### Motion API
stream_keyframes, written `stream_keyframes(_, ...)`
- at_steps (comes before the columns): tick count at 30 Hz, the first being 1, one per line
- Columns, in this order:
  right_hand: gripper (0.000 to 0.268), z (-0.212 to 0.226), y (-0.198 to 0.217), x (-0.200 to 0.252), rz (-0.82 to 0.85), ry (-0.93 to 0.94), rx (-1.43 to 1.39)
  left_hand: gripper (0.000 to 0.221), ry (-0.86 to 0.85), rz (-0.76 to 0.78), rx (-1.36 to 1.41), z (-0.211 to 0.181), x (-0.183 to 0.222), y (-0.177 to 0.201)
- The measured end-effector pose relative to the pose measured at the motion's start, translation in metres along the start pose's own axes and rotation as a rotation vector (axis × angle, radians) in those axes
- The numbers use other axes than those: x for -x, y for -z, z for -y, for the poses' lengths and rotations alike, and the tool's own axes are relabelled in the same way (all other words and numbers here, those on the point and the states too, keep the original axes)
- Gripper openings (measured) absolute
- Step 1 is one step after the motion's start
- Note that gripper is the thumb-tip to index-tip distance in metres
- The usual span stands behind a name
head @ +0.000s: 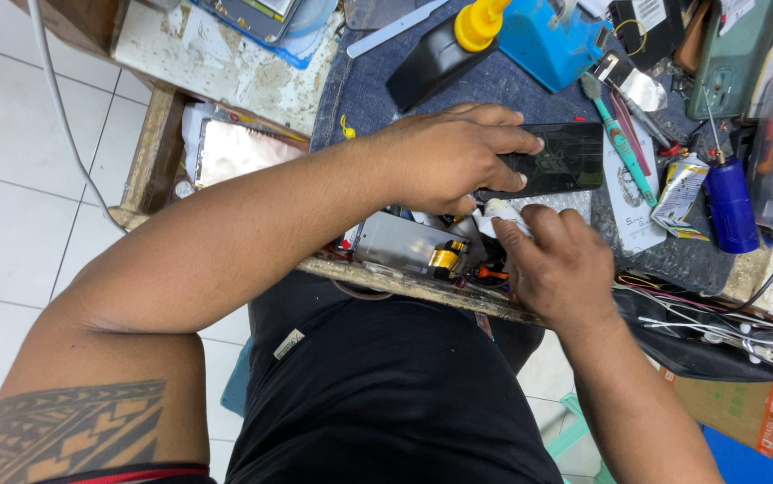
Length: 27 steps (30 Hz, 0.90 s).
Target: The person applies adhesive from a tube to the perimeter of a smartphone frame, aligns and presses a back panel onto the device, and wipes the exterior surfaces with a cloth.
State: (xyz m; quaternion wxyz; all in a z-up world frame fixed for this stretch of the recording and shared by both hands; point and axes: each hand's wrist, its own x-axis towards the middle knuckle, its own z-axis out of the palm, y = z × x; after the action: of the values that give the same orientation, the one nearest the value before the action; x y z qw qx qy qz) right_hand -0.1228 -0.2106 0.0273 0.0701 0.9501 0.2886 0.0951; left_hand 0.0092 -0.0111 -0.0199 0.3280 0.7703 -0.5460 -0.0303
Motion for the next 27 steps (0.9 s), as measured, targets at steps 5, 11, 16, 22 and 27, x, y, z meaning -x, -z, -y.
stream_keyframes(5,0.035,0.013,0.009,0.002,-0.025,-0.018,0.036,0.062,0.048,0.022,0.006,-0.011,0.002,0.008)
stream_keyframes(11,0.042,0.024,0.015,0.003,0.028,-0.063,0.056,0.074,0.018,-0.015,0.028,-0.009,0.004,0.012)
stream_keyframes(16,0.043,0.037,0.019,-0.001,0.048,-0.110,0.094,0.062,-0.057,0.061,0.043,0.002,0.008,0.020)
stream_keyframes(22,0.046,0.050,0.018,-0.015,0.109,-0.115,0.188,0.058,0.029,0.094,0.050,-0.004,0.009,0.019)
stream_keyframes(27,0.047,0.058,0.022,-0.022,0.158,-0.163,0.236,0.053,0.027,0.085,0.048,-0.005,0.011,0.021)
